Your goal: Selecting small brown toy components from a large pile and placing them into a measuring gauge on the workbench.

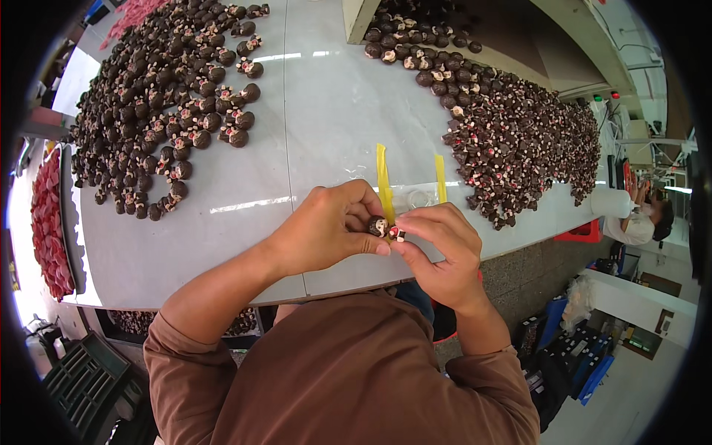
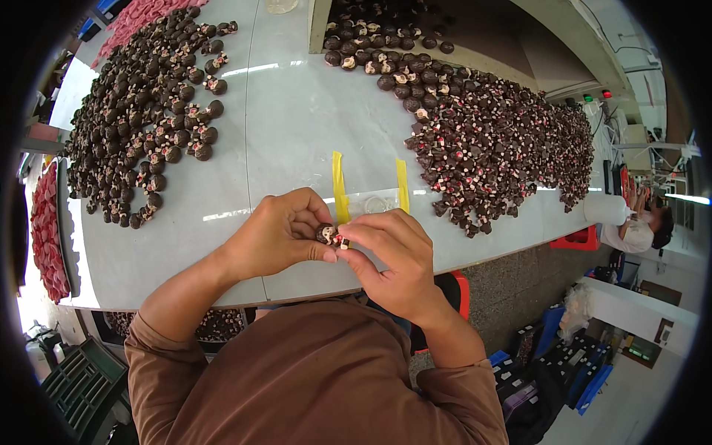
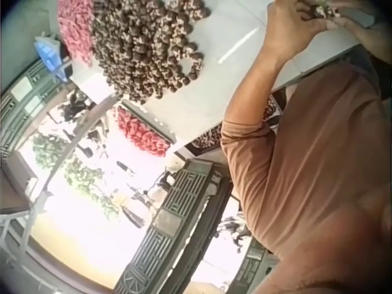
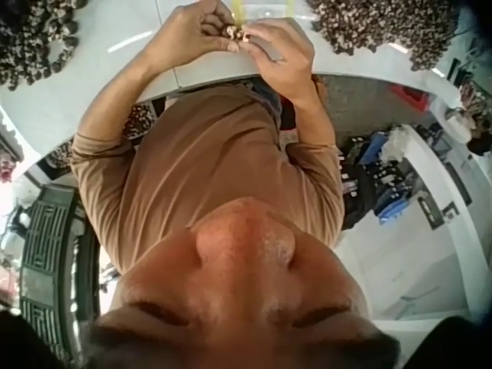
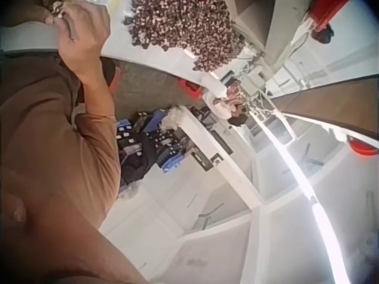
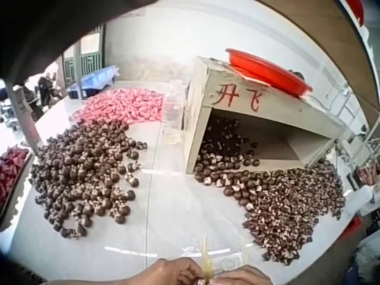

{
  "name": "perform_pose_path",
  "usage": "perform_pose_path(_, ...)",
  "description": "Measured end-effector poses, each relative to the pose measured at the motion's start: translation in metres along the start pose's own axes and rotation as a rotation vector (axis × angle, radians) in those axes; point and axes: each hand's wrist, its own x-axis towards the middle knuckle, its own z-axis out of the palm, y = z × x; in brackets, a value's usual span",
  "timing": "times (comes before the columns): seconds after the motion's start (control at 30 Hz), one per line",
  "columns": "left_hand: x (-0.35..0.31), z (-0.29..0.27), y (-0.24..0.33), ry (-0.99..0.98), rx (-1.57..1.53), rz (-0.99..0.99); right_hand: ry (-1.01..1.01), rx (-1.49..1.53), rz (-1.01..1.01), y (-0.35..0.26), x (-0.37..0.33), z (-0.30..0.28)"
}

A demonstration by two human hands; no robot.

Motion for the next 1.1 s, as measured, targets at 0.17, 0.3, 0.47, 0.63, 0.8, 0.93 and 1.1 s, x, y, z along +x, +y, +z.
perform_pose_path(0.17, 0.0, 0.002, 0.0, 0.007, -0.015, -0.002, -0.037, 0.006, 0.052, 0.001, -0.002, -0.002)
perform_pose_path(0.3, -0.004, 0.006, -0.003, 0.019, 0.187, 0.147, -0.057, 0.062, 0.102, 0.002, -0.004, -0.002)
perform_pose_path(0.47, -0.004, 0.008, -0.006, 0.097, 0.467, 0.362, -0.011, 0.183, 0.165, 0.006, -0.008, 0.002)
perform_pose_path(0.63, -0.001, 0.013, -0.002, 0.116, 0.58, 0.536, 0.008, 0.308, 0.296, 0.013, -0.02, 0.007)
perform_pose_path(0.8, -0.002, 0.008, -0.006, 0.111, 0.687, 0.608, -0.044, 0.444, 0.408, 0.01, -0.02, 0.007)
perform_pose_path(0.93, -0.002, 0.005, -0.006, 0.239, 0.852, 0.681, 0.032, 0.336, 0.381, 0.012, -0.025, -0.002)
perform_pose_path(1.1, 0.002, 0.008, -0.001, 0.293, 0.912, 0.691, 0.174, 0.273, 0.358, 0.024, -0.043, -0.023)
